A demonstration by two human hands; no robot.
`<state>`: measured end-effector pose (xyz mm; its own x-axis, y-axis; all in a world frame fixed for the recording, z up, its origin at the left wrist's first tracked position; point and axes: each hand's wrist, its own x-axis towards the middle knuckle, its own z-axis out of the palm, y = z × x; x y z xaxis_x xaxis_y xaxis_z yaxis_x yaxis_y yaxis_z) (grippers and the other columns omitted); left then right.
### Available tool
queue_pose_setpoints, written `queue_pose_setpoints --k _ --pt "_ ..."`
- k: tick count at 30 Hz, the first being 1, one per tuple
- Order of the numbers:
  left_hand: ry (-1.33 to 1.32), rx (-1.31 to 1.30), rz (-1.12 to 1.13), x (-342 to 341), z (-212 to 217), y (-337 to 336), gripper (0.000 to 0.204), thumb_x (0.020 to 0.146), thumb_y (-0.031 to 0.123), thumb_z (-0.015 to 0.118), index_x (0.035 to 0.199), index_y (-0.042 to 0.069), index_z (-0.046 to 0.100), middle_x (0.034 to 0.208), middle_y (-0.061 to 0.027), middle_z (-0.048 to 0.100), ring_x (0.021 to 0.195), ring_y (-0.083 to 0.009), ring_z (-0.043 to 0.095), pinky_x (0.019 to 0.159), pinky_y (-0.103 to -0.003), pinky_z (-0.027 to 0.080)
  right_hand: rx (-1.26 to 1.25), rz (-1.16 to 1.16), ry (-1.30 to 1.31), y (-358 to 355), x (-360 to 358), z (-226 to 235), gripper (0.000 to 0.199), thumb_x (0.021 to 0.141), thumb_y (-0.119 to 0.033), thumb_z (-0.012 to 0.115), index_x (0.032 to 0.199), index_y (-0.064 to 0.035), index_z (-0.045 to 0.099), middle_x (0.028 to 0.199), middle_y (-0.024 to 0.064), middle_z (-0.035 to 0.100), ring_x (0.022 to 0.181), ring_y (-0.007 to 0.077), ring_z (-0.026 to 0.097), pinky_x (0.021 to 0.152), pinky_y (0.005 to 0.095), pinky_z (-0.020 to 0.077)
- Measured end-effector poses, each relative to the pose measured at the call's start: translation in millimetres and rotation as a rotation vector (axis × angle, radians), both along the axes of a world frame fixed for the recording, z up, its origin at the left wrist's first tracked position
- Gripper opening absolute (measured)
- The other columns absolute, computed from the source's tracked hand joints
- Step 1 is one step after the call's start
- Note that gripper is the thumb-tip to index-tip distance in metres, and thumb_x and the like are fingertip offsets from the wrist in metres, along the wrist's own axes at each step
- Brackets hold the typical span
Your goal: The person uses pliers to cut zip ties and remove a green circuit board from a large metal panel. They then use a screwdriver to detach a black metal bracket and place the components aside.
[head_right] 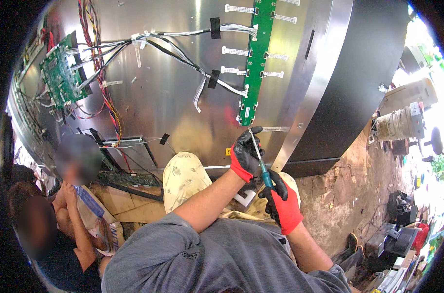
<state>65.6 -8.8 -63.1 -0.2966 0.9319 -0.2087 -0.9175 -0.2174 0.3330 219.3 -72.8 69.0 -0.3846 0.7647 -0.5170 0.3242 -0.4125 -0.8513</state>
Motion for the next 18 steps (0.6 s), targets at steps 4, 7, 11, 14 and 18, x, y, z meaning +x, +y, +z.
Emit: queue_pose_setpoints --k 4,7,11,14,18 --pt "-0.059 -0.118 0.101 -6.2 3.7 -0.2 0.035 0.087 0.038 0.056 0.101 0.007 0.066 0.064 0.0039 0.046 0.057 -0.0102 0.046 0.054 -0.028 0.042 -0.078 0.032 0.007 -4.1 -9.1 3.8 0.056 0.09 -0.017 0.055 0.142 -0.0085 0.039 0.082 0.0055 0.065 0.047 0.008 0.051 0.042 0.0219 0.0388" --pt "-0.029 -0.111 0.095 -8.4 5.3 -0.8 0.033 0.088 0.037 0.055 0.1 0.007 0.066 0.064 0.0036 0.046 0.058 -0.0104 0.047 0.054 -0.028 0.043 -0.061 0.04 0.023 -6.8 -11.1 0.9 0.054 0.092 -0.018 0.054 0.143 -0.009 0.038 0.083 0.0056 0.065 0.047 0.008 0.051 0.041 0.022 0.0392" --pt "0.009 -0.133 0.101 -8.1 4.5 2.9 0.033 0.089 0.036 0.054 0.102 0.008 0.065 0.063 0.0034 0.046 0.053 -0.0099 0.045 0.051 -0.027 0.042 -0.061 0.035 0.05 -7.3 -10.8 0.7 0.054 0.093 -0.019 0.054 0.143 -0.0075 0.037 0.083 0.0063 0.065 0.047 0.0081 0.051 0.041 0.022 0.0399" --pt "0.011 -0.09 -0.034 -10.0 -1.9 6.2 0.035 0.088 0.034 0.056 0.108 0.008 0.065 0.063 0.0036 0.046 0.057 -0.0103 0.046 0.054 -0.028 0.041 -0.097 -0.03 0.113 -8.1 -9.6 1.7 0.053 0.093 -0.019 0.053 0.142 -0.0055 0.037 0.083 0.0068 0.064 0.047 0.0083 0.051 0.04 0.0219 0.0401" --pt "0.036 -0.049 -0.027 -8.1 -6.4 7.3 0.037 0.09 0.035 0.053 0.112 0.007 0.064 0.061 0.0043 0.045 0.053 -0.009 0.044 0.052 -0.027 0.04 -0.079 -0.041 0.11 -7.2 -5.7 -3.2 0.052 0.092 -0.017 0.053 0.141 -0.0043 0.038 0.083 0.0072 0.064 0.047 0.0087 0.051 0.04 0.0219 0.0398"
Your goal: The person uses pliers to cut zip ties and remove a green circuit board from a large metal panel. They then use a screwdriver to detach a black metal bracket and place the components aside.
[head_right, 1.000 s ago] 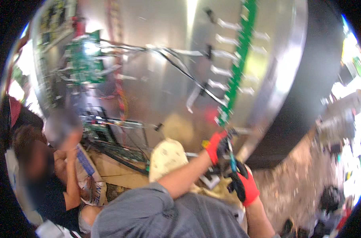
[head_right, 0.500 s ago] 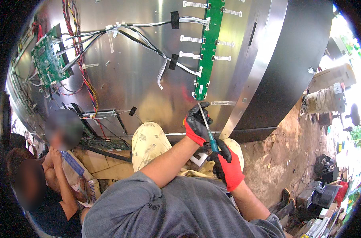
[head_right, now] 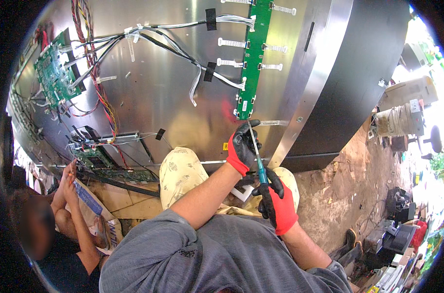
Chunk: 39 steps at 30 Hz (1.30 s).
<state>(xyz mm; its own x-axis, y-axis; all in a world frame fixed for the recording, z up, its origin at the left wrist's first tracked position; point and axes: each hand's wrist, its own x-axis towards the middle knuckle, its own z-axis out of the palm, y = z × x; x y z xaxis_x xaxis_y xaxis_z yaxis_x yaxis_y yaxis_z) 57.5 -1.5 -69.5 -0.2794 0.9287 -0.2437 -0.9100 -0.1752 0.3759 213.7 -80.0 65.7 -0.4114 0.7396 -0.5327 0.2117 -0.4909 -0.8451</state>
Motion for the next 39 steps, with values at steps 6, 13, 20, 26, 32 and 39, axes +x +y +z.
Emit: queue_pose_setpoints --k 6,13,20,26,32,39 --pt "0.091 -0.26 0.095 -2.8 9.2 3.0 0.036 0.093 0.04 0.053 0.104 0.008 0.064 0.059 0.0062 0.041 0.048 -0.0071 0.04 0.044 -0.025 0.035 0.023 -0.027 0.119 -1.1 8.9 -8.8 0.053 0.089 -0.013 0.055 0.139 -0.0028 0.04 0.083 0.0096 0.063 0.05 0.0107 0.053 0.044 0.0227 0.042" --pt "0.367 -0.368 0.202 -11.6 25.0 -1.9 0.019 0.091 0.029 0.063 0.093 0.01 0.066 0.067 0.0067 0.049 0.05 -0.0053 0.042 0.042 -0.024 0.032 0.003 -0.09 0.194 -8.2 26.6 -23.4 0.056 0.086 -0.011 0.058 0.138 -0.0009 0.04 0.084 0.0109 0.062 0.057 0.0137 0.057 0.049 0.0241 0.0451" --pt "0.354 -0.34 0.174 -14.7 19.3 2.4 0.019 0.09 0.027 0.065 0.096 0.009 0.066 0.071 0.0049 0.055 0.05 -0.0051 0.042 0.043 -0.024 0.039 0.04 -0.12 0.184 -11.4 43.2 -37.0 0.051 0.085 -0.014 0.059 0.132 0.0003 0.047 0.081 0.0092 0.062 0.056 0.0128 0.055 0.05 0.0239 0.0448" --pt "0.094 -0.114 0.023 -20.6 11.7 1.9 0.019 0.09 0.033 0.064 0.084 0.016 0.058 0.056 0.0061 0.041 0.047 -0.0059 0.04 0.045 -0.025 0.036 0.106 -0.188 0.227 -7.8 67.4 -65.9 0.05 0.086 -0.006 0.055 0.134 -0.0019 0.044 0.089 0.0106 0.063 0.064 0.0153 0.06 0.056 0.0251 0.0492" --pt "0.141 -0.036 0.071 -23.4 -15.6 -7.7 0.021 0.092 0.034 0.06 0.089 0.013 0.056 0.062 0.0037 0.046 0.05 -0.0091 0.045 0.046 -0.028 0.04 0.371 -0.095 0.148 -6.5 110.5 -134.7 0.053 0.082 0.003 0.053 0.134 -0.0048 0.045 0.094 0.0083 0.062 0.076 0.0143 0.061 0.064 0.0276 0.0519" --pt "0.123 0.008 -0.028 -36.6 -13.6 -14.4 0.015 0.092 0.03 0.06 0.094 0.015 0.058 0.064 0.0052 0.045 0.052 -0.0079 0.042 0.048 -0.025 0.037 0.307 -0.061 0.02 -11.9 98.4 -134.0 0.048 0.09 -0.005 0.057 0.136 -0.0077 0.043 0.083 0.0024 0.061 0.061 0.0092 0.052 0.052 0.0223 0.0426"
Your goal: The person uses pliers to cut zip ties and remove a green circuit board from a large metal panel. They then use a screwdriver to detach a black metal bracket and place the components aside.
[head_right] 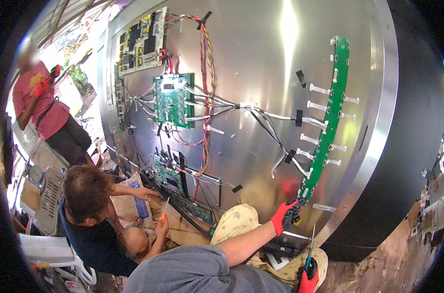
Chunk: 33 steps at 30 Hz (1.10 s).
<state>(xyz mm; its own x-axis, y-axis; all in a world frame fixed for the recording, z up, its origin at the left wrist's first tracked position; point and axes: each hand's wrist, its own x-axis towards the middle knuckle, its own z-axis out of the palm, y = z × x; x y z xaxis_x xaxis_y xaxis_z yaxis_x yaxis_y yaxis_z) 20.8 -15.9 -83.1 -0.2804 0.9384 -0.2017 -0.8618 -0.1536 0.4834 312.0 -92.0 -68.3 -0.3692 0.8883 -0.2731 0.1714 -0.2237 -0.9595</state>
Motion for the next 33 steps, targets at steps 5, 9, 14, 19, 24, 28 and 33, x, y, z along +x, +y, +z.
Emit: queue_pose_setpoints --k 5,9,14,19,24,28,33 --pt "-0.005 0.099 -0.07 -3.9 7.3 -13.0 0.013 0.092 0.028 0.063 0.091 0.016 0.06 0.06 0.0076 0.039 0.049 -0.0063 0.036 0.047 -0.025 0.03 0.131 0.105 -0.162 12.7 -0.8 -8.1 0.05 0.09 -0.006 0.057 0.138 -0.0058 0.044 0.103 0.0094 0.063 0.087 0.0167 0.059 0.073 0.0265 0.0481" --pt "0.089 0.025 -0.045 -1.1 22.6 -19.7 0.014 0.093 0.029 0.062 0.093 0.015 0.059 0.061 0.0064 0.041 0.05 -0.0062 0.037 0.048 -0.025 0.032 0.271 0.16 -0.148 19.4 -10.7 -0.7 0.053 0.09 -0.009 0.058 0.14 -0.0032 0.041 0.133 0.0162 0.053 0.121 0.0243 0.051 0.1 0.0325 0.0398" --pt "0.067 -0.043 -0.01 4.5 24.0 -18.4 0.012 0.094 0.028 0.06 0.094 0.016 0.058 0.063 0.0068 0.043 0.053 -0.0059 0.041 0.049 -0.025 0.036 0.313 0.107 -0.226 13.2 -27.2 22.6 0.054 0.085 -0.002 0.056 0.137 -0.0033 0.043 0.121 0.014 0.059 0.105 0.0207 0.058 0.092 0.0314 0.0453" --pt "-0.312 0.199 -0.215 -1.0 -6.7 -2.0 0.014 0.096 0.027 0.054 0.086 0.018 0.054 0.063 0.0051 0.046 0.053 -0.0099 0.045 0.051 -0.027 0.04 0.359 0.055 -0.242 14.6 -27.6 -14.2 0.057 0.081 0.002 0.056 0.137 0.0013 0.042 0.123 0.0158 0.059 0.11 0.0228 0.058 0.097 0.0315 0.0422" --pt "-0.402 0.205 -0.272 -4.7 -10.6 5.5 0.016 0.096 0.028 0.054 0.085 0.017 0.054 0.063 0.0039 0.047 0.053 -0.0105 0.045 0.049 -0.027 0.04 0.513 -0.001 -0.196 14.7 -33.9 -15.5 0.059 0.078 0.002 0.059 0.135 0.003 0.044 0.128 0.0186 0.055 0.118 0.0271 0.053 0.102 0.0343 0.0381" --pt "-0.285 0.214 -0.218 0.5 -4.7 -4.7 0.012 0.096 0.028 0.055 0.091 0.017 0.054 0.065 0.0051 0.047 0.053 -0.0086 0.044 0.049 -0.025 0.04 0.687 -0.109 -0.345 29.5 -34.8 -33.5 0.057 0.078 0.001 0.061 0.133 0.0024 0.046 0.126 0.0191 0.054 0.12 0.0293 0.05 0.104 0.0368 0.036" --pt "-0.181 0.18 -0.113 5.0 21.1 -24.1 0.011 0.094 0.025 0.059 0.096 0.015 0.056 0.067 0.0051 0.047 0.054 -0.0075 0.044 0.052 -0.024 0.04 0.668 -0.139 -0.628 48.9 -21.9 -28.5 0.059 0.075 -0.005 0.066 0.131 0.0006 0.048 0.123 0.0221 0.054 0.116 0.0373 0.05 0.102 0.0424 0.037"
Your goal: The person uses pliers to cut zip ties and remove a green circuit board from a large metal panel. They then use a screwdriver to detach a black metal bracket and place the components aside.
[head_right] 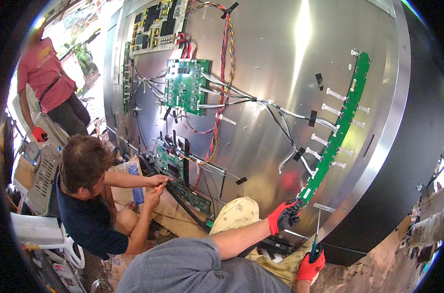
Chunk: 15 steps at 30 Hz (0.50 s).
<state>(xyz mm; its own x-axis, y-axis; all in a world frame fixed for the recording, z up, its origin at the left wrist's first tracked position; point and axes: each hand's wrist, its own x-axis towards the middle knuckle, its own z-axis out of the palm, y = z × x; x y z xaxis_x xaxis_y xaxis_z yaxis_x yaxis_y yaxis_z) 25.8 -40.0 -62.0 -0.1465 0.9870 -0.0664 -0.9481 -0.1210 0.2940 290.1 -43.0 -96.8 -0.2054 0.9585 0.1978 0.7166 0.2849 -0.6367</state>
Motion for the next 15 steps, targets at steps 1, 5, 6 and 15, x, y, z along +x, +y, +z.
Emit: queue_pose_setpoints --k 1,5,6,15 --pt "-0.056 0.05 0.001 -1.7 -2.6 -4.2 0.012 0.094 0.024 0.059 0.098 0.014 0.055 0.068 0.0038 0.048 0.053 -0.0084 0.044 0.052 -0.025 0.041 0.026 0.004 -0.002 1.2 0.2 2.5 0.058 0.075 -0.007 0.066 0.129 0.0014 0.048 0.122 0.0226 0.055 0.115 0.0383 0.049 0.101 0.0432 0.0374" --pt "0.018 0.034 0.079 -7.5 -0.8 -12.0 0.015 0.092 0.021 0.062 0.102 0.012 0.055 0.068 0.0036 0.049 0.053 -0.0077 0.044 0.052 -0.024 0.04 0.017 0.0 -0.077 13.5 22.3 -14.0 0.059 0.073 -0.01 0.068 0.127 0.0031 0.049 0.122 0.0231 0.054 0.116 0.0394 0.048 0.101 0.0459 0.0369" --pt "0.01 0.004 0.066 -6.8 2.7 -15.1 0.014 0.092 0.023 0.062 0.1 0.013 0.056 0.067 0.0044 0.047 0.053 -0.0069 0.043 0.052 -0.024 0.039 0.007 -0.002 -0.097 14.2 26.8 -18.3 0.059 0.073 -0.011 0.069 0.127 0.0031 0.049 0.122 0.0235 0.054 0.116 0.0395 0.048 0.101 0.046 0.0369" --pt "0.12 -0.023 0.071 -11.7 21.3 -25.3 0.013 0.093 0.027 0.062 0.095 0.015 0.056 0.061 0.0075 0.04 0.05 -0.0053 0.037 0.051 -0.023 0.036 -0.13 -0.046 -0.118 19.7 31.2 -26.3 0.063 0.076 -0.021 0.071 0.129 0.0022 0.048 0.126 0.0261 0.052 0.118 0.04 0.047 0.102 0.0452 0.0367"
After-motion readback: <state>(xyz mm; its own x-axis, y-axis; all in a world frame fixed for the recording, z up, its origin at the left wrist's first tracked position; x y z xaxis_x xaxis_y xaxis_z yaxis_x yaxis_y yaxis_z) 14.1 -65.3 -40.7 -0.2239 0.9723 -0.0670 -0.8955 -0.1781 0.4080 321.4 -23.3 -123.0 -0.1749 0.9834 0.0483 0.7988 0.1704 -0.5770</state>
